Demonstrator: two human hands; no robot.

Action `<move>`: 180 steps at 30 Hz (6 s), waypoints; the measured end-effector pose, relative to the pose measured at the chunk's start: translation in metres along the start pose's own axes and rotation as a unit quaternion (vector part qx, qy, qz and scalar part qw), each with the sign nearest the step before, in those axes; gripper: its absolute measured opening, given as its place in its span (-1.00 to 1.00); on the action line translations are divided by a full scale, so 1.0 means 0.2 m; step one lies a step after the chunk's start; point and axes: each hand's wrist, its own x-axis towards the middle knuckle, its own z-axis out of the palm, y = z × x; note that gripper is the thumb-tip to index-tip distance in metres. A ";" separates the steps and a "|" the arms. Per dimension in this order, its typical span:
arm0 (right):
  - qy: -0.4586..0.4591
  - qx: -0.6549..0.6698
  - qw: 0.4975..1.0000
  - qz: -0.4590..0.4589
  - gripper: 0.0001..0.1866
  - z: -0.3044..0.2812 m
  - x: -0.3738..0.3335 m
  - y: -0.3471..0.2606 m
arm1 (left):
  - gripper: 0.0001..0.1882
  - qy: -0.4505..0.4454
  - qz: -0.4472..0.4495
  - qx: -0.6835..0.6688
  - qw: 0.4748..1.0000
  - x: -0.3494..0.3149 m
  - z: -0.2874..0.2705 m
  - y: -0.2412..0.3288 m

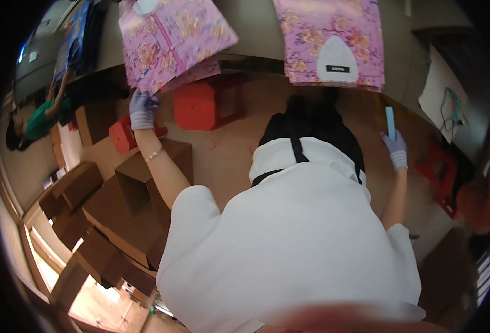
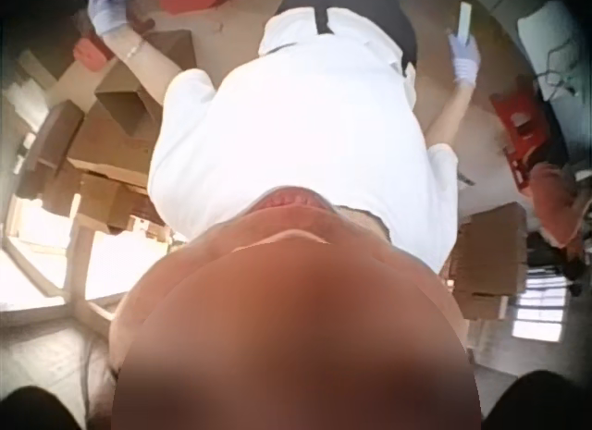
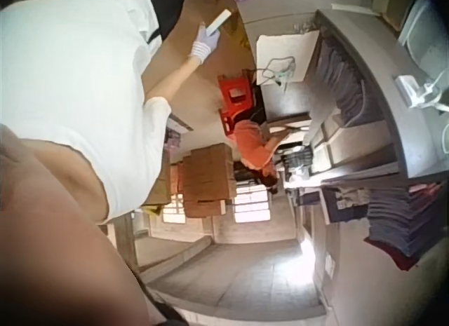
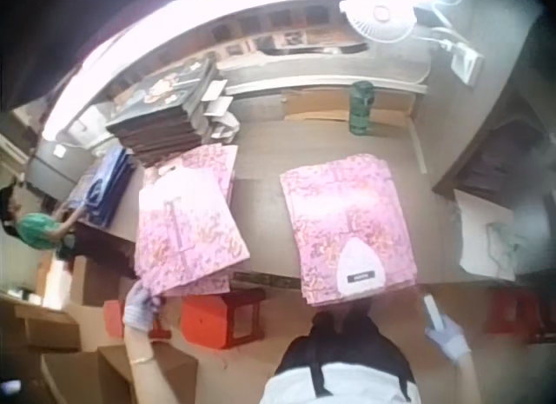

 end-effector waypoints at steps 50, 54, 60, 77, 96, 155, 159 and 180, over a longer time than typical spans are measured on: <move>-0.115 0.204 0.961 -0.148 -0.70 0.21 -0.22 -0.36 | -0.52 -0.334 -0.159 0.006 0.929 -0.26 1.67 -1.09; -0.081 0.472 0.878 -0.019 -0.66 0.11 -0.13 0.18 | -0.73 -0.391 -0.084 0.026 0.916 -0.11 1.51 -0.81; -0.066 0.561 0.820 0.091 -0.70 0.04 -0.01 0.33 | -0.71 -0.357 -0.123 0.210 0.902 0.22 1.20 -0.81; -0.250 0.486 0.837 0.022 -0.64 0.30 0.02 -0.31 | -0.69 -0.226 -0.130 0.171 0.950 -0.29 1.79 -1.26; -0.225 0.248 0.935 -0.119 -0.53 0.44 -0.17 -0.36 | -0.72 -0.168 -0.099 0.023 0.981 -0.24 1.81 -1.21; -0.074 0.453 0.889 -0.007 -0.63 -0.05 -0.02 0.18 | -0.59 0.366 0.029 0.487 0.792 -0.11 0.00 0.01; -0.071 0.452 0.889 -0.002 -0.65 -0.05 -0.03 0.11 | -0.77 0.077 0.041 -0.068 0.994 -0.19 0.18 -0.07; -0.190 0.391 0.900 -0.040 -0.71 0.21 -0.24 -0.45 | -0.83 -0.167 -0.156 -0.004 0.973 -0.22 1.83 -0.83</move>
